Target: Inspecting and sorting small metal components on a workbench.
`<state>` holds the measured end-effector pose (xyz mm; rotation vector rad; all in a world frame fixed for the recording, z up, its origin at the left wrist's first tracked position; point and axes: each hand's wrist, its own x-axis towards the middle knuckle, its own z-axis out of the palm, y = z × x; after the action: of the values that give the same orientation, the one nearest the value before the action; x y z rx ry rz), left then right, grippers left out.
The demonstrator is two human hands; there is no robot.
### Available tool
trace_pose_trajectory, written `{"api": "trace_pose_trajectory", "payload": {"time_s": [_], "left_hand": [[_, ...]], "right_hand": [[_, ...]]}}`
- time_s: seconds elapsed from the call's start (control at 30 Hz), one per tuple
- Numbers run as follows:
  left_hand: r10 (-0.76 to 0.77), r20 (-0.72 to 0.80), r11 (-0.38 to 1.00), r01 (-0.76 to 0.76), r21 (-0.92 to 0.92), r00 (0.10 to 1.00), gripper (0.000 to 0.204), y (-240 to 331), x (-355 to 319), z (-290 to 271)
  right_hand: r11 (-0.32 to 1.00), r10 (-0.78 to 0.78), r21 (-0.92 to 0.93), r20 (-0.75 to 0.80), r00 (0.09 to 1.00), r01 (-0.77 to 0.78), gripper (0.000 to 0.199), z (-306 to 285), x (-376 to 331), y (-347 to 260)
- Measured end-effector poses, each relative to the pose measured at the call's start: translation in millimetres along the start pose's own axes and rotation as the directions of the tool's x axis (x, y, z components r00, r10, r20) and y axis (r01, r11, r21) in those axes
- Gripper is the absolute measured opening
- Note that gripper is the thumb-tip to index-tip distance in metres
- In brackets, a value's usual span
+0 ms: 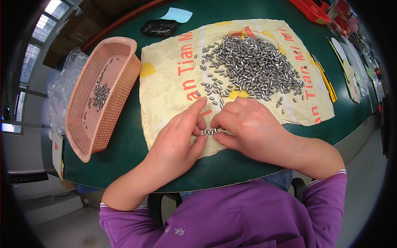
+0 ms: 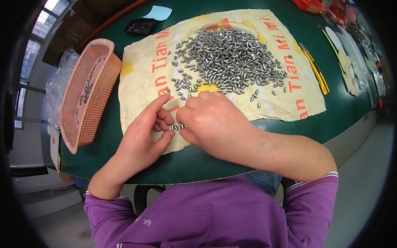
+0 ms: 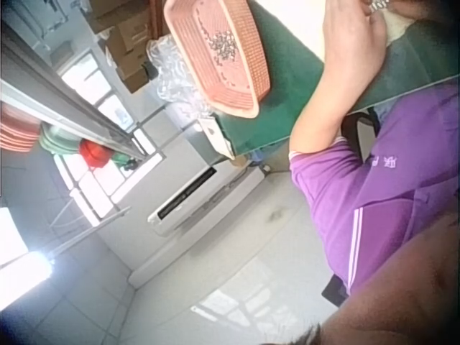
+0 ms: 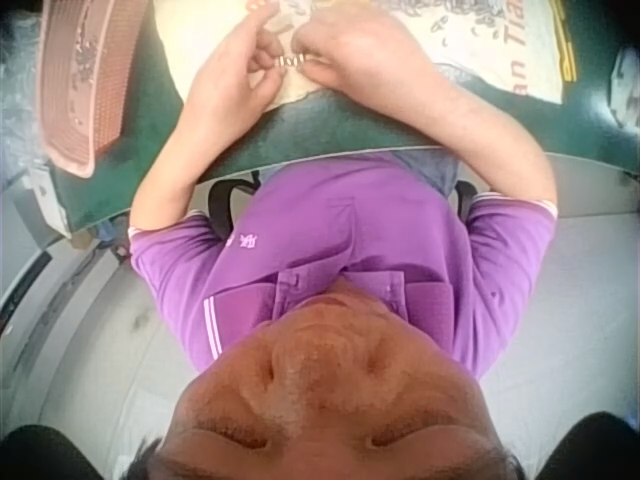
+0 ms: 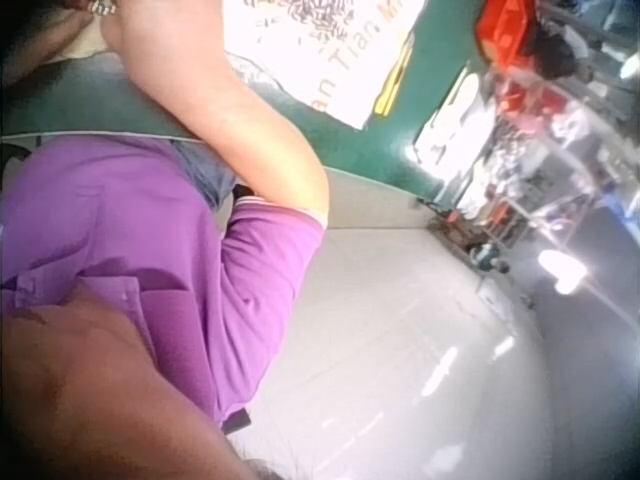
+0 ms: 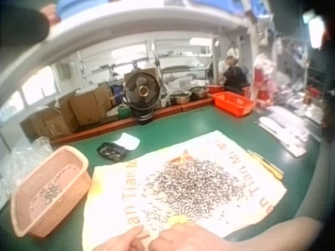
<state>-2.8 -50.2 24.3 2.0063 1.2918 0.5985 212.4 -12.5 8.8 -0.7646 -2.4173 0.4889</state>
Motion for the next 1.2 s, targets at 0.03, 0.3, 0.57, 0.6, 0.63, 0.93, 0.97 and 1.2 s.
{"api": "trace_pose_trajectory", "payload": {"time_s": [0.03, 0.3, 0.57, 0.6, 0.63, 0.93, 0.97, 1.2], "left_hand": [[-0.001, -0.001, 1.000, 0.001, -0.001, 1.000, 0.072, -0.7, 0.1, 0.4], [-0.016, -0.011, 1.000, 0.016, 0.014, 1.000, 0.072, 1.1, -1.0, 1.0], [0.044, -0.021, 0.999, -0.044, -0.007, 0.999, 0.072, -2.8, 1.5, 4.6], [0.037, -0.016, 0.999, -0.037, -0.008, 0.999, 0.072, -2.4, 1.6, 4.5], [0.037, -0.016, 0.999, -0.037, -0.009, 0.999, 0.072, -2.7, 1.6, 4.9], [-0.028, -0.019, 0.995, 0.026, -0.101, 0.999, 0.068, 0.7, 0.8, 1.8], [-0.046, -0.017, 0.994, 0.044, -0.103, 0.999, 0.068, 0.9, 1.8, 1.6], [-0.057, -0.026, 0.991, 0.053, -0.119, 0.998, 0.067, -1.5, 2.6, 5.3]], "right_hand": [[1.000, 0.013, 0.000, 0.016, 1.000, -0.013, 0.019, -0.8, -0.1, 0.2], [1.000, 0.013, 0.006, 0.036, 0.999, -0.013, 0.018, -2.5, -0.1, 0.0], [1.000, -0.007, -0.025, 0.005, 1.000, 0.008, 0.017, 2.2, 0.0, -0.4], [1.000, -0.006, -0.030, -0.004, 1.000, 0.006, 0.017, 1.4, 0.7, -1.0], [0.999, -0.005, -0.035, -0.012, 1.000, 0.005, 0.017, 0.9, 1.2, -1.2], [0.997, 0.041, 0.062, -0.002, 0.999, -0.041, 0.018, 0.3, -0.3, 2.7], [0.997, 0.041, 0.061, -0.001, 0.999, -0.041, 0.018, 0.5, -0.1, 2.8], [0.995, 0.040, 0.095, -0.006, 0.999, -0.039, 0.017, 2.7, 1.6, 1.0]]}}
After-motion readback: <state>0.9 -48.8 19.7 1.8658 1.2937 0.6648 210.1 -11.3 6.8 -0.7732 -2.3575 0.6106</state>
